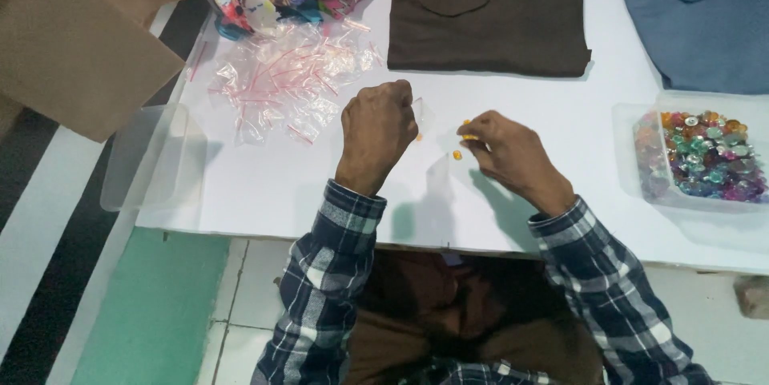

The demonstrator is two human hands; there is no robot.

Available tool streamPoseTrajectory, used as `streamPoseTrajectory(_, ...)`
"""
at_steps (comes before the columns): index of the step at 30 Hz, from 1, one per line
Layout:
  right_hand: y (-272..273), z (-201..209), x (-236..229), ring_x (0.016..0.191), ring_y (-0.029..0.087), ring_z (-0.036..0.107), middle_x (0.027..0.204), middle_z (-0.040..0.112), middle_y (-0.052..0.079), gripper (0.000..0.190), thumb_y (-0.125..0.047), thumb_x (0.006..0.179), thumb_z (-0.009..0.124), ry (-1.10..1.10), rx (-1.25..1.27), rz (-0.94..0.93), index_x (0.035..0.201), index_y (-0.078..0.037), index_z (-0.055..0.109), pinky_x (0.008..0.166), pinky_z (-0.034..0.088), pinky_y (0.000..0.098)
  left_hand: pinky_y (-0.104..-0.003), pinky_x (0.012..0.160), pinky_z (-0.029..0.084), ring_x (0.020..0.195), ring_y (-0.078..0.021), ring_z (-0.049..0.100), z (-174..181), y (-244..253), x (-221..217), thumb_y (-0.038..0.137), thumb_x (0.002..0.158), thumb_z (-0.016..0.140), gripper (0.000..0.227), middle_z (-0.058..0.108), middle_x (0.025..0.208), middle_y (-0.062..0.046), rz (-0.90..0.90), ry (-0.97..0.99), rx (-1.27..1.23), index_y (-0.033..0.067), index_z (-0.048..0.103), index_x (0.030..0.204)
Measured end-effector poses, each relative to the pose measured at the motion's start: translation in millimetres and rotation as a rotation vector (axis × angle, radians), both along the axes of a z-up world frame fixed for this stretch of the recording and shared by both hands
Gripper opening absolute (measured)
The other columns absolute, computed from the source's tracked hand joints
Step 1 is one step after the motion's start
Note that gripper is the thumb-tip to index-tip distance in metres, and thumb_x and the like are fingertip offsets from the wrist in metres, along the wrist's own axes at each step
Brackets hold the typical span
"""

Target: The person picks up buttons from a container and places them into small plastic bags.

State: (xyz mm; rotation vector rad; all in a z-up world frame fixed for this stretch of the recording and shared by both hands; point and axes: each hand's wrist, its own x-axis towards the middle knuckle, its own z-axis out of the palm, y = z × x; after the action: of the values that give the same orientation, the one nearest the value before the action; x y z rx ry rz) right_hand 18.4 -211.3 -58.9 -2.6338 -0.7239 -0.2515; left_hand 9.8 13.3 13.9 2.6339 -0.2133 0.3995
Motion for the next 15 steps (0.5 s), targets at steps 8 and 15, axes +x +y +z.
streamPoseTrajectory(8, 10, -49, -4, 0.095, 0.023, 0.074, 0.106, 0.074, 0.007, 0.025, -0.020, 0.097, 0.065, 0.108, -0.116, -0.054, 0.120, -0.018, 0.075, 0.079, 0.062, 0.0324, -0.051, 0.074, 0.061, 0.061, -0.0236, 0.074, -15, -2, 1, -0.002, 0.083, 0.069, 0.012, 0.068, 0.059, -0.005, 0.022, 0.058, 0.003, 0.0090, 0.073, 0.083)
streamPoseTrajectory(15, 11, -55, 7, 0.090, 0.020, 0.074, 0.100, 0.072, 0.007, 0.024, -0.026, 0.101, 0.062, 0.080, -0.175, -0.081, 0.121, -0.016, 0.071, 0.075, 0.061, 0.0285, -0.051, 0.077, 0.061, 0.062, -0.0232, 0.075, -10, -6, 0, -0.001, 0.083, 0.069, 0.012, 0.068, 0.059, -0.004, 0.024, 0.082, 0.007, 0.0098, 0.072, 0.081)
